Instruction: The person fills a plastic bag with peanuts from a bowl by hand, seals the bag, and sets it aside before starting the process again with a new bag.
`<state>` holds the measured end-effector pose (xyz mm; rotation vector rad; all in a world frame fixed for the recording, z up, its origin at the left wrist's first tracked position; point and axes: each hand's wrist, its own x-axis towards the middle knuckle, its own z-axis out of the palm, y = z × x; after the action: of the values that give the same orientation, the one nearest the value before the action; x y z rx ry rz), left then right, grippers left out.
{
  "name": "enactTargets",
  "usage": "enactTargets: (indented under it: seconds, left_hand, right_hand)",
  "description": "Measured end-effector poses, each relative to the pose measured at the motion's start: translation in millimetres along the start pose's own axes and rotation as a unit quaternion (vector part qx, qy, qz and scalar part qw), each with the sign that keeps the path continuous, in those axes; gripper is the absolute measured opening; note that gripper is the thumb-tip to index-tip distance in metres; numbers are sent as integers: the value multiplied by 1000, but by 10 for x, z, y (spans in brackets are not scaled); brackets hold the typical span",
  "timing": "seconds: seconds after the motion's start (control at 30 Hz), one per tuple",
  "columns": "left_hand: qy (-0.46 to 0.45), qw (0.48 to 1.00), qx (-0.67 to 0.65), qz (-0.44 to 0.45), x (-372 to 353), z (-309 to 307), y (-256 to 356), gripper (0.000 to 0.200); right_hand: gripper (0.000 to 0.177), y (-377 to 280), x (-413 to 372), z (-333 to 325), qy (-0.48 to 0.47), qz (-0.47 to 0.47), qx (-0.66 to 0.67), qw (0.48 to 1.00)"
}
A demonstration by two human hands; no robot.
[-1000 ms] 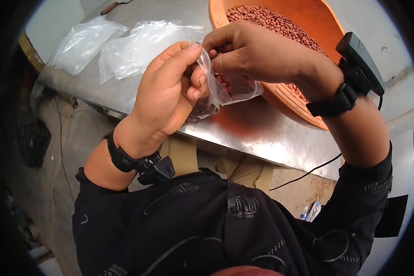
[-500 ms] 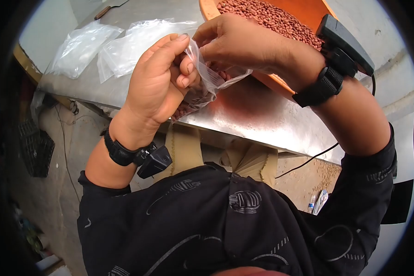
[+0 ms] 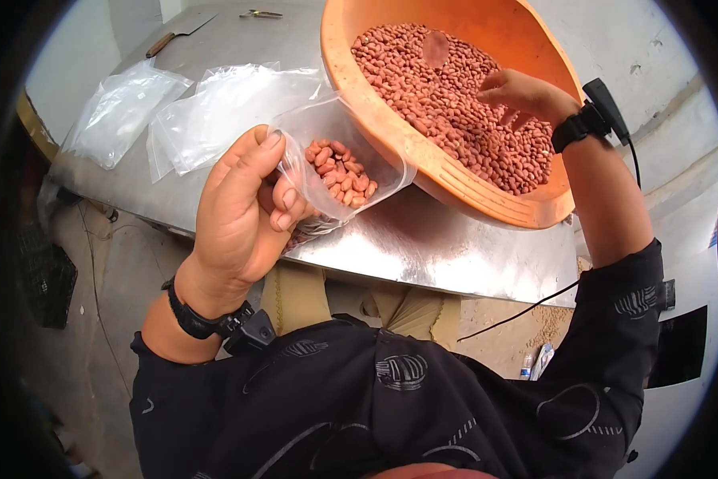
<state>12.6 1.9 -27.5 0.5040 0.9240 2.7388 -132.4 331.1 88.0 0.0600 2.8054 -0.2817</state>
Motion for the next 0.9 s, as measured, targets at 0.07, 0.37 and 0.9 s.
enactTargets:
  seconds: [0.07, 0.37, 0.9]
  left_hand:
    - [4, 1000, 1, 3, 2, 16, 7, 19]
    - [35, 999, 40, 6, 39, 73, -4, 16]
    - [23, 999, -10, -25, 102, 88, 23, 19]
  right_hand:
    - [43, 219, 47, -4, -10, 52, -33, 998]
    - [51, 656, 863, 250, -9, -42, -87, 995]
    - [24, -327, 763, 430, 253, -284, -94, 920]
